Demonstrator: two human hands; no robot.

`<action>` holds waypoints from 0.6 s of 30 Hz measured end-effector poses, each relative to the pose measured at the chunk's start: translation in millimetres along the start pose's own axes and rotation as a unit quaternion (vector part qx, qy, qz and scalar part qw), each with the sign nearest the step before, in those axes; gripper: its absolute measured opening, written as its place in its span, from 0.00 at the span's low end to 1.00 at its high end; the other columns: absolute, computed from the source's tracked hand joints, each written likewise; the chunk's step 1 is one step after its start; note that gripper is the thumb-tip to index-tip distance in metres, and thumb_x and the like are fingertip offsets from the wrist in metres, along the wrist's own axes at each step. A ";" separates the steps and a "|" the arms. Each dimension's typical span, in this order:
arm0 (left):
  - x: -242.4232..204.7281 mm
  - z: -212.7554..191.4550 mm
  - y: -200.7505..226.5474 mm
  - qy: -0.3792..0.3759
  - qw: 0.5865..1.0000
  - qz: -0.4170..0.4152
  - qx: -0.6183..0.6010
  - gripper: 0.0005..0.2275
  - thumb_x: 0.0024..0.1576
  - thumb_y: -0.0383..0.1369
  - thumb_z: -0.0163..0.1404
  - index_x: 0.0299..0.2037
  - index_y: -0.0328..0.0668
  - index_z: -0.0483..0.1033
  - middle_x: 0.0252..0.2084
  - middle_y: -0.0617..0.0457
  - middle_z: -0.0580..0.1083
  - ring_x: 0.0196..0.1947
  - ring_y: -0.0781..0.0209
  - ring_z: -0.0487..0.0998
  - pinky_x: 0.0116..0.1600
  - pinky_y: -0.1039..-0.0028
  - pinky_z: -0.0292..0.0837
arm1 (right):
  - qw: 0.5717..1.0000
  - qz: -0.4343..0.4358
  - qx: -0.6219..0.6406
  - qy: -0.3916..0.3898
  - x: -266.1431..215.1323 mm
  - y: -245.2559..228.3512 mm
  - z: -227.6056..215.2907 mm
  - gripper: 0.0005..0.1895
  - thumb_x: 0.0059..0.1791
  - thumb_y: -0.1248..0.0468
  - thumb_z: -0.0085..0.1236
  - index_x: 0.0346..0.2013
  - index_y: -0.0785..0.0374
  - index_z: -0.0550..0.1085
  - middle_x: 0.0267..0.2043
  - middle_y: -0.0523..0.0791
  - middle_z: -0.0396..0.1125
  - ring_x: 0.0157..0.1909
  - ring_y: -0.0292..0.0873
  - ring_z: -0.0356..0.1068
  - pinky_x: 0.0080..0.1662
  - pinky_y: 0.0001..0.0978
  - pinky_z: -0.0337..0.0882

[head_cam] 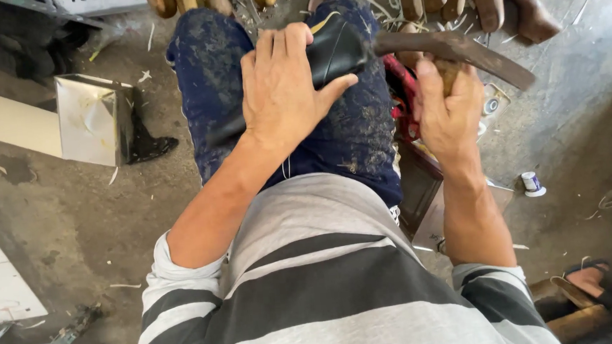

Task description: Shaping and hammering leather shoes over a last in a workshop environment.

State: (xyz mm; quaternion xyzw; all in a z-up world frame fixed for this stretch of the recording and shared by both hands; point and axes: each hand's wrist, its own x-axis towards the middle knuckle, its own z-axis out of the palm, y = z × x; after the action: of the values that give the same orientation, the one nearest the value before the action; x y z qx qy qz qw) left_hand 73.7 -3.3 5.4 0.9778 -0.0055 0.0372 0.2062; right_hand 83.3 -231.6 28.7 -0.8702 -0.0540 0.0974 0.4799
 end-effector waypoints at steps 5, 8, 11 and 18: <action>-20.0 23.5 10.3 -0.038 0.997 0.008 0.072 0.44 0.58 0.72 0.54 0.76 0.58 0.52 0.53 0.50 0.75 0.51 0.48 0.75 0.43 0.56 0.75 | 0.989 0.032 0.123 0.075 -7.9 4.2 -8.9 0.09 0.63 0.66 0.42 0.39 0.64 0.62 0.22 0.44 0.55 0.17 0.37 0.56 0.22 0.25 0.62; -9.2 17.4 17.0 -0.053 0.998 0.039 -0.016 0.35 0.63 0.58 0.53 0.71 0.46 0.58 0.60 0.46 0.69 0.61 0.45 0.70 0.70 0.36 0.54 | 0.998 0.050 0.028 0.036 -4.2 0.0 -15.8 0.15 0.63 0.66 0.44 0.31 0.61 0.64 0.18 0.40 0.57 0.17 0.35 0.59 0.25 0.26 0.62; -9.8 22.2 26.9 -0.054 0.994 -0.030 -0.091 0.38 0.54 0.62 0.56 0.67 0.45 0.63 0.63 0.49 0.71 0.62 0.46 0.71 0.72 0.46 0.55 | 0.997 0.021 -0.078 -0.008 -6.2 -9.9 -21.1 0.26 0.63 0.63 0.44 0.19 0.58 0.67 0.15 0.39 0.61 0.19 0.35 0.62 0.34 0.31 0.67; -14.2 36.2 19.8 -0.017 0.999 -0.016 -0.025 0.52 0.54 0.64 0.68 0.76 0.44 0.47 0.57 0.58 0.76 0.56 0.58 0.77 0.69 0.55 0.67 | 0.987 -0.079 -0.139 -0.020 -16.8 2.2 -26.3 0.11 0.62 0.63 0.50 0.44 0.70 0.73 0.34 0.49 0.66 0.34 0.46 0.68 0.44 0.42 0.69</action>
State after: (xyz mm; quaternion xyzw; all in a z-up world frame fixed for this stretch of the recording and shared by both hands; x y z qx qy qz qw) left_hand 61.6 -36.0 -20.7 0.9728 0.0062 0.0169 0.2308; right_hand 72.8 -257.6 42.5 -0.9192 -0.1456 0.0683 0.3594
